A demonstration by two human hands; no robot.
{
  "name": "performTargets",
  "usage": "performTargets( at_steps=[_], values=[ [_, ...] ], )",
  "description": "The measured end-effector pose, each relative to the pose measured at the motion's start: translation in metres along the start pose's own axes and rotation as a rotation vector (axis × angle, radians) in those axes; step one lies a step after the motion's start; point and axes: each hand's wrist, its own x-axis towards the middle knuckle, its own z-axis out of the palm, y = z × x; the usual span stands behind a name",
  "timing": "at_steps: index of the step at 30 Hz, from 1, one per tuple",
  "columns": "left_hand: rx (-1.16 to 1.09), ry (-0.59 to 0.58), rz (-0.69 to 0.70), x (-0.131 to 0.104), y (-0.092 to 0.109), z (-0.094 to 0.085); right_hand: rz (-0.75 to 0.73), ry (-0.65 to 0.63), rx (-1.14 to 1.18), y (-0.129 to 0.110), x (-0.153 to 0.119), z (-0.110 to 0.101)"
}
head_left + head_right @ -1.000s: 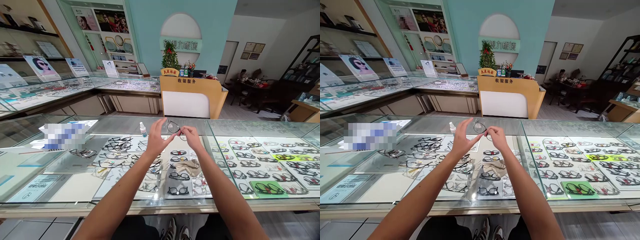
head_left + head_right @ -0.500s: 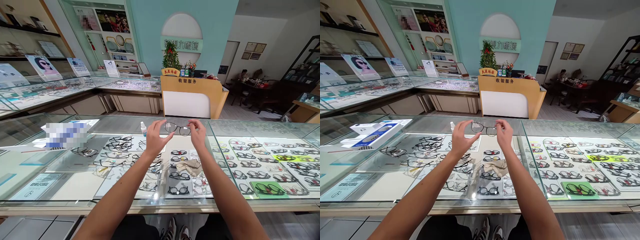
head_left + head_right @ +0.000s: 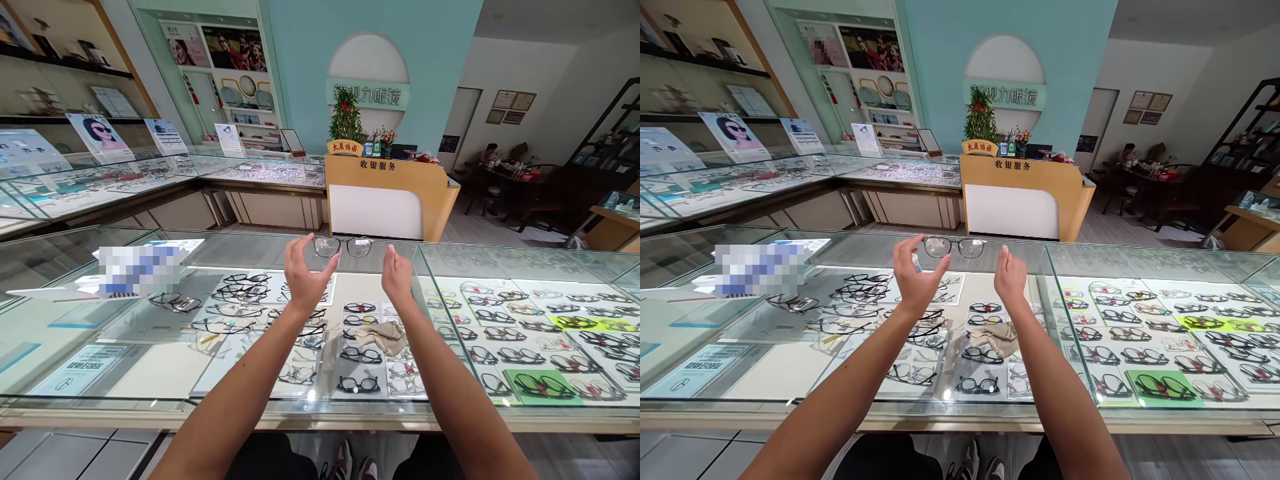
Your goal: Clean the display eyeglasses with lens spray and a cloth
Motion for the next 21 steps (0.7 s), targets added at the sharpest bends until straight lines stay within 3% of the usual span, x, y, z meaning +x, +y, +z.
performTargets(
  at_steps=[6, 13, 21],
  values=[
    [-0.014, 0.016, -0.013, 0.0, 0.001, -0.001, -0.193, 0.005, 0.138, -0.018, -0.012, 0.001],
    [-0.019, 0.001, 0.024, -0.002, 0.002, 0.0, -0.124, -0.039, 0.277, -0.016, -0.016, 0.01],
    [0.007, -0.003, 0.065, -0.004, 0.002, 0.001, -0.147, -0.009, 0.275, -0.019, -0.015, 0.007]
  ],
)
